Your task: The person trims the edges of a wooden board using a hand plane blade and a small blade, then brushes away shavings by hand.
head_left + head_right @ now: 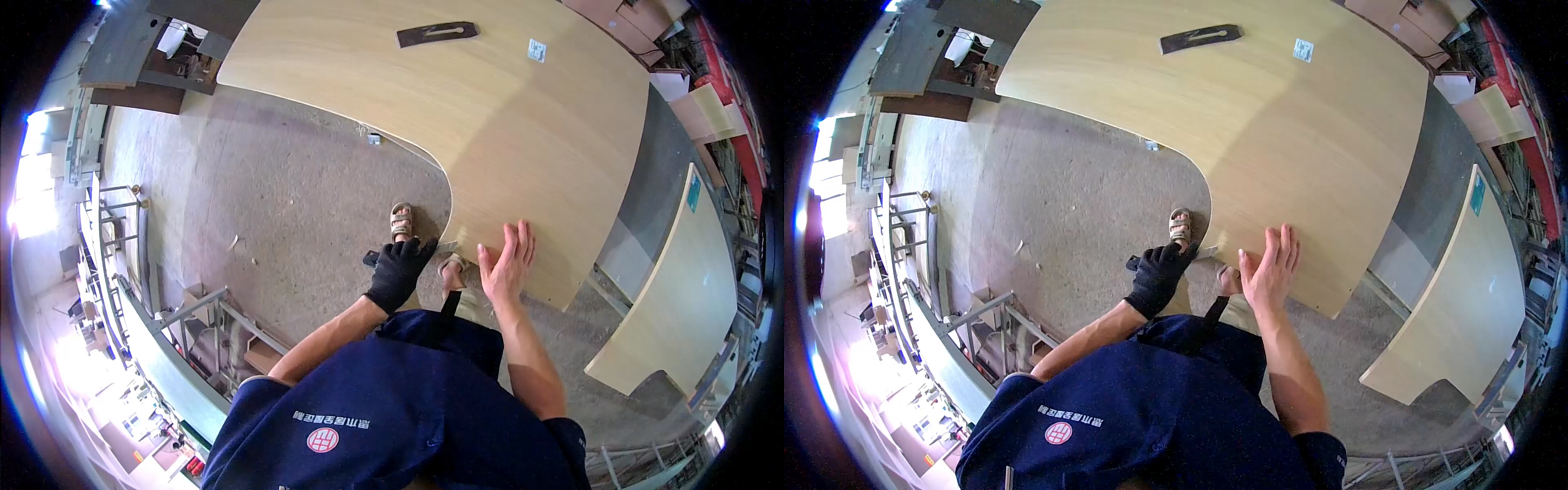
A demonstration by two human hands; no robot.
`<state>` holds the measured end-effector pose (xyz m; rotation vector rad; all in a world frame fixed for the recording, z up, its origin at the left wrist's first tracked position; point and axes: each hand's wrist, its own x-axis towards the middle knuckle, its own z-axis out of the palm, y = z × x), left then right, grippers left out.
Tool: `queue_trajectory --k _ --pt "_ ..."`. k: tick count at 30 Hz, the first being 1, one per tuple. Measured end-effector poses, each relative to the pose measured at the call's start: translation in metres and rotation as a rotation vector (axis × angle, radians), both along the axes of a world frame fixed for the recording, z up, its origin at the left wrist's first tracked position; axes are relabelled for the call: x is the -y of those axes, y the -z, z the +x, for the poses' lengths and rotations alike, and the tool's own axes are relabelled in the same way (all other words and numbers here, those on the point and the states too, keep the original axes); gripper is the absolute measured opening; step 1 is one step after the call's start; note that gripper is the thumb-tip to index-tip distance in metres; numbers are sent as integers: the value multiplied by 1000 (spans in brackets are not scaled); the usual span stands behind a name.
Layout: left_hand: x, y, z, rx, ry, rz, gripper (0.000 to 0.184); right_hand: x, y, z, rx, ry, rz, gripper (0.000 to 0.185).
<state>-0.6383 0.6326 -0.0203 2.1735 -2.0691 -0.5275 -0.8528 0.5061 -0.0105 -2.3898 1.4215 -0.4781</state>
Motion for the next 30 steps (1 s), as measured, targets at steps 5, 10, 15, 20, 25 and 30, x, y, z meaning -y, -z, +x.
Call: queue_trajectory --k 5,10,15,20,25,30 --pt "13 -3 1 70 12 -86 60 0 -1 0 -17 -2 -6 67" --pt "45 1 1 119 2 -101 60 0 -1 0 -11 3 7 67" --pt "79 2 -1 165 -58 -63 59 0 1 -2 -20 5 -8 66" --pt "106 -2 -8 200 -232 -19 61 -1 0 -1 -5 9 -8 63" --pt "65 1 -33 272 -201 -44 63 1 1 -4 41 -1 6 64" --pt "77 -6 -30 207 -241 -2 63 1 0 -7 23 -13 1 65"
